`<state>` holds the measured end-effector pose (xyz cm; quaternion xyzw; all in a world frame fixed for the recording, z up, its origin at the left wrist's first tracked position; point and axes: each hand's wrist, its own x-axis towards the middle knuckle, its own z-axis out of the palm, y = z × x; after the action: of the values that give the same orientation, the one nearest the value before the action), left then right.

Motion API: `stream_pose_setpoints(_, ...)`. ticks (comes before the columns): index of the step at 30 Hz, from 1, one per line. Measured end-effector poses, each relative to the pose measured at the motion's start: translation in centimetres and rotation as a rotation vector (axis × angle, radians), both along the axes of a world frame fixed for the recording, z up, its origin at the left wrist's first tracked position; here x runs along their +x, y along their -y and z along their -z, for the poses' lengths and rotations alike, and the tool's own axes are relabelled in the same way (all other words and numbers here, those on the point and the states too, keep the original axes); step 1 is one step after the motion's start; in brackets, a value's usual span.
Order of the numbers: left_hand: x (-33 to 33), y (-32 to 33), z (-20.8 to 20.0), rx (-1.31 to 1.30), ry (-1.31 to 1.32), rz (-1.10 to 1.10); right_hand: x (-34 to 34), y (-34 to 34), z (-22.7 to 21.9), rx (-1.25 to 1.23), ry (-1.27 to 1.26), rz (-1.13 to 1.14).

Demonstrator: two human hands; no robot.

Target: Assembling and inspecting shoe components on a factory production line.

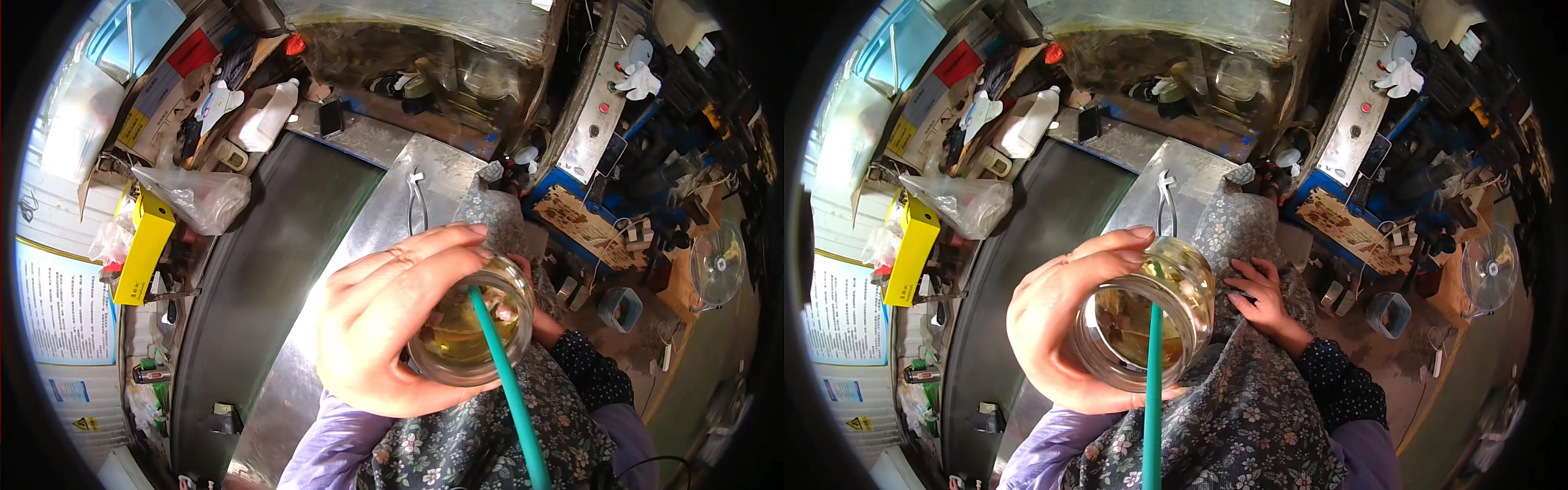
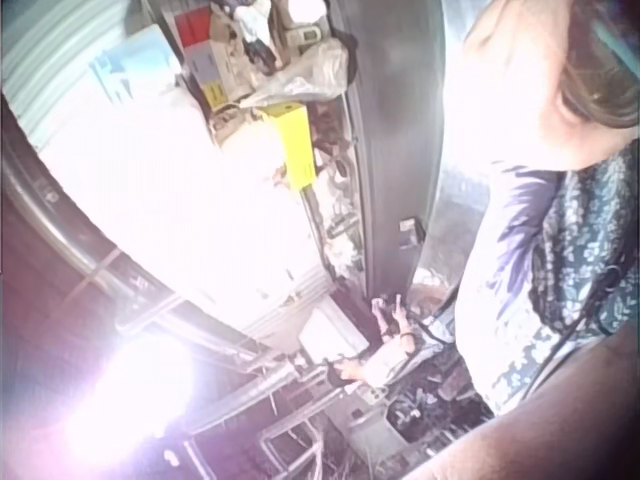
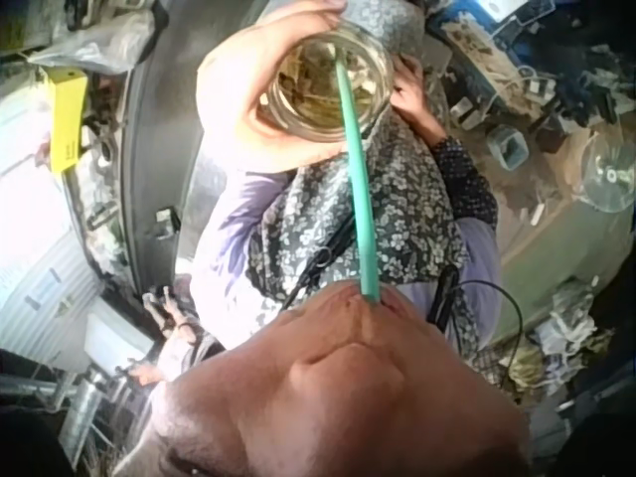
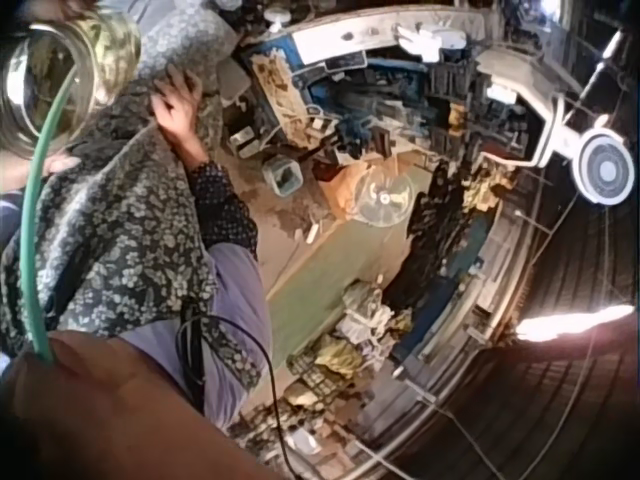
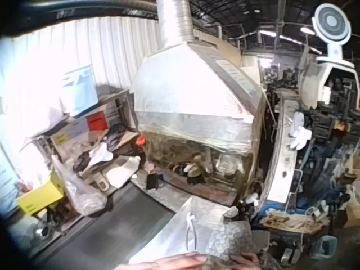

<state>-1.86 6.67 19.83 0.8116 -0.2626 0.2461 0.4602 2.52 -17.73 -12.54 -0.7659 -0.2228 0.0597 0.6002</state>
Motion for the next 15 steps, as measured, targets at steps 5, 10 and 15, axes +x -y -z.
stream_pose_setpoints(5, -0.1, -0.2, 0.2, -0.012, 0.022, 0.005, 0.4, 0.1, -0.9, -0.212, 0.39, -0.039)
stream_pose_setpoints(10, -0.3, -0.5, 0.4, -0.013, 0.01, -0.055, 0.4, -0.2, -1.6, -0.223, 0.402, -0.025)
stream_pose_setpoints(15, 0.0, -1.0, 0.6, -0.047, -0.003, -0.043, 0.4, -0.5, -1.8, -0.243, 0.413, -0.006)
